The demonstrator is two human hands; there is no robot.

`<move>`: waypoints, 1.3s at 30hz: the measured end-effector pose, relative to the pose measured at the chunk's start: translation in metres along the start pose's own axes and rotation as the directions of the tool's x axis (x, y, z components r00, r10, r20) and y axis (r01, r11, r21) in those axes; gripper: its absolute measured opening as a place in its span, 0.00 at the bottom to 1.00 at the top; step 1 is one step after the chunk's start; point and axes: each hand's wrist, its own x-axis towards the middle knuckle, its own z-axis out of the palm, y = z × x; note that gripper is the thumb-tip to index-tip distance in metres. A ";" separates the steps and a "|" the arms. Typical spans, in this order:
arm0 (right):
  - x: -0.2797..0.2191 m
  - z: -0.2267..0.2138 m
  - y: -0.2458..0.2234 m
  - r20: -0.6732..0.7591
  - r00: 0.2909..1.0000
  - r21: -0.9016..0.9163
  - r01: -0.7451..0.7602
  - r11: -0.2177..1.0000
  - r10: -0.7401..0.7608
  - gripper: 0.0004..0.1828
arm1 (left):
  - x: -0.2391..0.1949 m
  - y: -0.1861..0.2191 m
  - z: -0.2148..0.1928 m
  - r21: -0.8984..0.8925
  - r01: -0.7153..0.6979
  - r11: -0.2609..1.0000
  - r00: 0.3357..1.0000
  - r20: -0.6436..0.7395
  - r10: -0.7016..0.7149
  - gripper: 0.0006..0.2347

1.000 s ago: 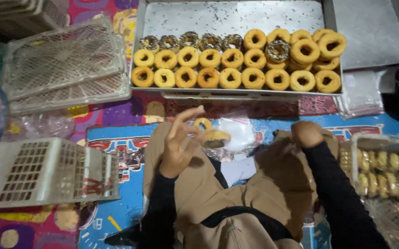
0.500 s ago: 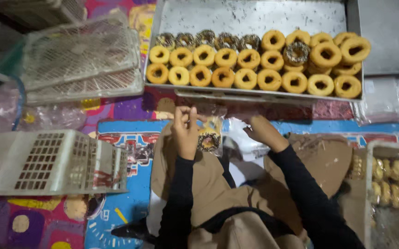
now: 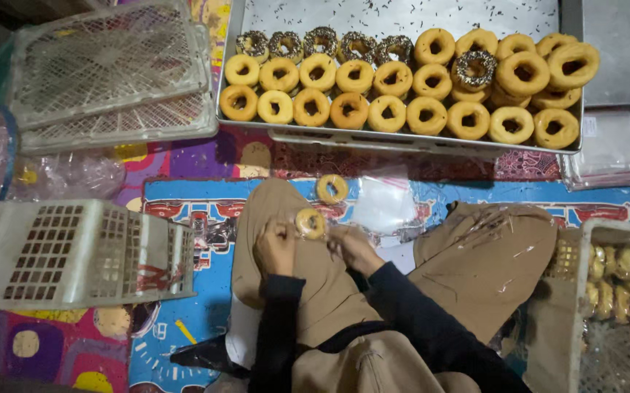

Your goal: The person sits on the floor and repeatedly picks donuts from a metal tray, places them into clear plastic bags, and transfers the filled bags into a white plastic crate. The donuts include both plain and chocolate-topped varieties.

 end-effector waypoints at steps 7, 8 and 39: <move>-0.063 -0.069 -0.049 0.519 0.837 -0.480 0.120 0.869 0.171 0.06 | 0.025 -0.046 0.034 -0.277 0.121 0.953 0.992 0.074 -0.104 0.04; -0.066 -0.084 -0.065 0.608 0.775 -0.484 0.189 0.855 0.173 0.09 | 0.035 -0.044 0.048 -0.290 0.088 0.953 0.995 0.064 -0.073 0.06; -0.080 -0.095 -0.120 0.446 0.771 -0.769 0.070 -0.636 -0.454 0.20 | 0.009 0.079 0.210 -0.342 0.156 0.927 0.663 0.731 0.158 0.13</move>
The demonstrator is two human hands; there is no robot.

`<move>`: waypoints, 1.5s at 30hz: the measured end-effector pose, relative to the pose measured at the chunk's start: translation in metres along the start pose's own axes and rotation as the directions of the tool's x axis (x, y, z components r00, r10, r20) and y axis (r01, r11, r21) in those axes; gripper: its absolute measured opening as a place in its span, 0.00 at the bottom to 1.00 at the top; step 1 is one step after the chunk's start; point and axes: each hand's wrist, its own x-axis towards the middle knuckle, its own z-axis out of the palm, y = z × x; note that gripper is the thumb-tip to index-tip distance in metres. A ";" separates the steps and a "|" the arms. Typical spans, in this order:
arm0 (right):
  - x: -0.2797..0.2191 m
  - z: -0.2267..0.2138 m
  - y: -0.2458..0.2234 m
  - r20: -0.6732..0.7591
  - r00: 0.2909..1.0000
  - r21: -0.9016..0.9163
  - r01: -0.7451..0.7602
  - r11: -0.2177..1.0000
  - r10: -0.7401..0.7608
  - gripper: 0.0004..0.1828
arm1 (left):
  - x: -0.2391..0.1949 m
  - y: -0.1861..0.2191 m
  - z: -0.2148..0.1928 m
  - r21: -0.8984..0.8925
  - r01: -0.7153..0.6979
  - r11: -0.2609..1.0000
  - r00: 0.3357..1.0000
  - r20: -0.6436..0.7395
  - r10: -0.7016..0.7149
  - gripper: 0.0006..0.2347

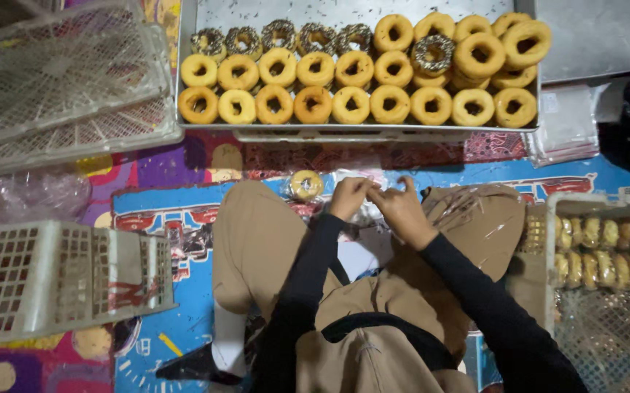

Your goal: The person sits on the floor and repeatedly picks donuts from a metal tray, places them into clear plastic bags, and transfers the filled bags into a white plastic crate. The donuts include both plain and chocolate-topped varieties.

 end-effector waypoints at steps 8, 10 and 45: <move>-0.007 -0.089 -0.005 -0.231 0.879 0.634 -0.188 0.750 0.416 0.51 | -0.088 0.102 0.023 0.175 -0.526 0.832 0.809 -0.197 0.553 0.19; 0.005 -0.111 -0.013 -0.175 0.981 0.607 0.043 0.794 0.080 0.49 | -0.076 0.106 0.009 -0.301 -0.671 0.677 0.682 -0.608 0.406 0.34; 0.035 -0.184 -0.082 -0.235 0.896 0.898 0.052 0.436 0.377 0.42 | -0.077 0.131 -0.059 -0.850 -0.440 -0.290 0.833 -0.507 0.222 0.32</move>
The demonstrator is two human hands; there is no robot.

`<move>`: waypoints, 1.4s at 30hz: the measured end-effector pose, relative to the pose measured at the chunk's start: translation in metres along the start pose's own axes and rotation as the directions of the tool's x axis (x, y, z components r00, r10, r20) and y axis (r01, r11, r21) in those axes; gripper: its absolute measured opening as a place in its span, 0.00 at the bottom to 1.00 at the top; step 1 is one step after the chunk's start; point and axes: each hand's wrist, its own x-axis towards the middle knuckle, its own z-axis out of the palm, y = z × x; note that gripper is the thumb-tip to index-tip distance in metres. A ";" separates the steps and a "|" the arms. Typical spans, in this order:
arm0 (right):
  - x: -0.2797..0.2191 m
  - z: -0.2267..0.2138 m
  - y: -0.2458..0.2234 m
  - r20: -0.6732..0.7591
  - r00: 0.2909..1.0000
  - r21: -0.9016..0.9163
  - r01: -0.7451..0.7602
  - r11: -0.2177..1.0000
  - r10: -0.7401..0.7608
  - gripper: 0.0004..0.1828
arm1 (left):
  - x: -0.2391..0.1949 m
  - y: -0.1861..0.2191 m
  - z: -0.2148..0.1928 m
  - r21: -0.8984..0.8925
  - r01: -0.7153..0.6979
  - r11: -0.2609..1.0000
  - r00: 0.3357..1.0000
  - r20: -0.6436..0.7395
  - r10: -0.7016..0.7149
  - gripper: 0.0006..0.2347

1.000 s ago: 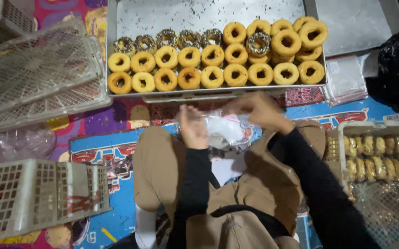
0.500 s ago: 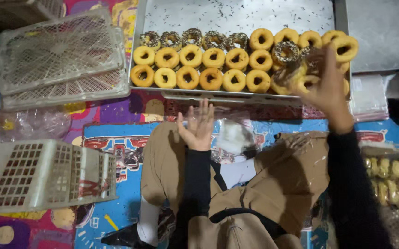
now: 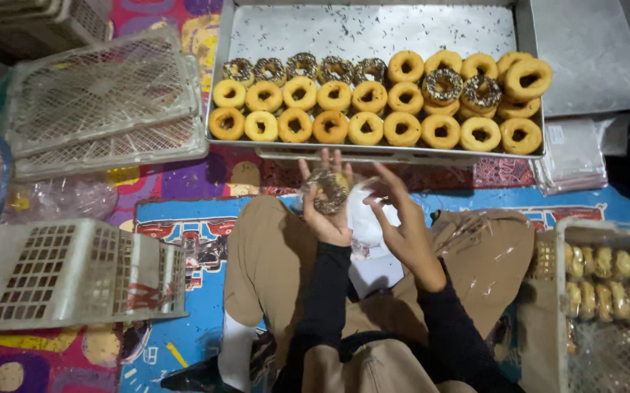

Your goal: The person sits on the floor and repeatedly picks donuts from a metal tray, places them into clear plastic bags, and transfers the filled bags into a white plastic crate. The donuts include both plain and chocolate-topped varieties.

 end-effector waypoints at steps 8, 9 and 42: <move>0.003 -0.027 -0.008 0.203 0.978 0.073 0.037 0.997 -0.051 0.40 | -0.042 0.004 -0.031 0.670 0.004 0.742 0.965 -0.197 0.173 0.24; 0.009 -0.036 -0.008 0.354 0.935 0.000 -0.020 1.000 0.019 0.40 | -0.039 0.007 -0.029 0.820 -0.077 0.567 0.977 -0.053 0.209 0.21; 0.015 -0.098 0.082 0.248 0.939 -0.868 0.106 0.485 0.238 0.23 | -0.033 0.132 0.132 0.836 -0.535 -0.121 0.826 0.489 -0.280 0.05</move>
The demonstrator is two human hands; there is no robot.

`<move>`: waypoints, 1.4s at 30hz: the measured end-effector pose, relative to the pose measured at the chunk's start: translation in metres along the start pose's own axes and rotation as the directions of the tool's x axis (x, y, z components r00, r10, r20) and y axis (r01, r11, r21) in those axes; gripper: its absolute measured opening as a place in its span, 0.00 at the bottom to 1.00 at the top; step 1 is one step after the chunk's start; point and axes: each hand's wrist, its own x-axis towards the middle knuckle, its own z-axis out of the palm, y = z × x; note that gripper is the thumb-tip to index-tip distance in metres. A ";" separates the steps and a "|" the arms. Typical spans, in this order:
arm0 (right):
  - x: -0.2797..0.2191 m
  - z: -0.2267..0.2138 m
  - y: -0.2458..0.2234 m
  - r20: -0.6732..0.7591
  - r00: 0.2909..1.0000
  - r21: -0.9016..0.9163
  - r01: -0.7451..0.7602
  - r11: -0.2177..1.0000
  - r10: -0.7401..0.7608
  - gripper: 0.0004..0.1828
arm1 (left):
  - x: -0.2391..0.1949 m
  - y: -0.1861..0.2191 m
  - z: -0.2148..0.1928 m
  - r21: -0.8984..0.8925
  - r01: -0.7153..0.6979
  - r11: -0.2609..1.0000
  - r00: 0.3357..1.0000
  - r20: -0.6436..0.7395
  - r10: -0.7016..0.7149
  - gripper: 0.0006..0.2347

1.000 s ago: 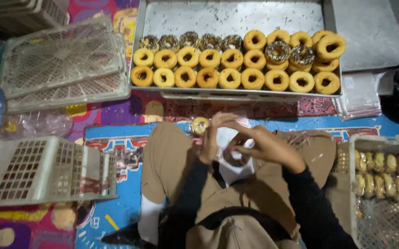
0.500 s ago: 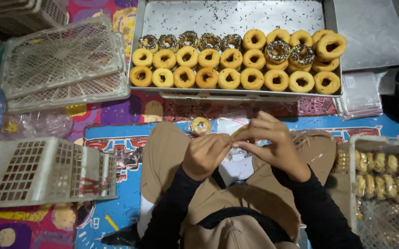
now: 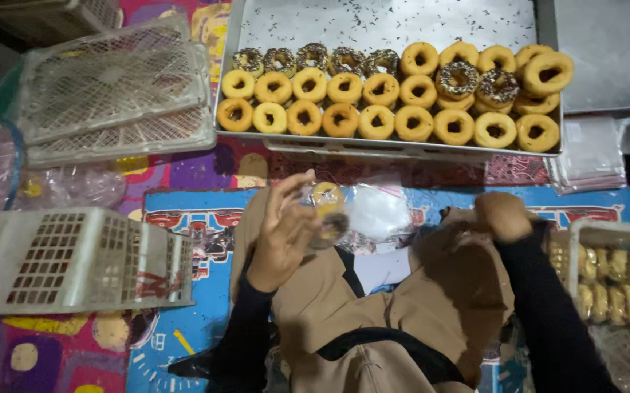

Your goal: The person sits on the floor and repeatedly picks donuts from a metal tray, places them into clear plastic bags, and transfers the filled bags into a white plastic crate. The donuts include both plain and chocolate-topped varieties.

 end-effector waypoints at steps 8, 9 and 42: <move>0.043 0.081 -0.113 -0.314 0.917 0.941 0.265 -0.211 -0.245 0.16 | -0.027 -0.092 0.033 -0.479 0.442 0.758 0.825 -0.116 -0.554 0.06; 0.055 0.102 -0.122 -0.286 0.949 0.944 0.255 -0.208 -0.136 0.10 | -0.028 -0.110 0.030 -0.446 0.464 0.765 0.800 -0.158 -0.578 0.05; 0.076 0.226 -0.157 0.275 0.753 0.904 0.010 -0.427 0.598 0.44 | -0.077 -0.303 0.101 0.004 0.523 0.853 0.811 0.306 -0.498 0.17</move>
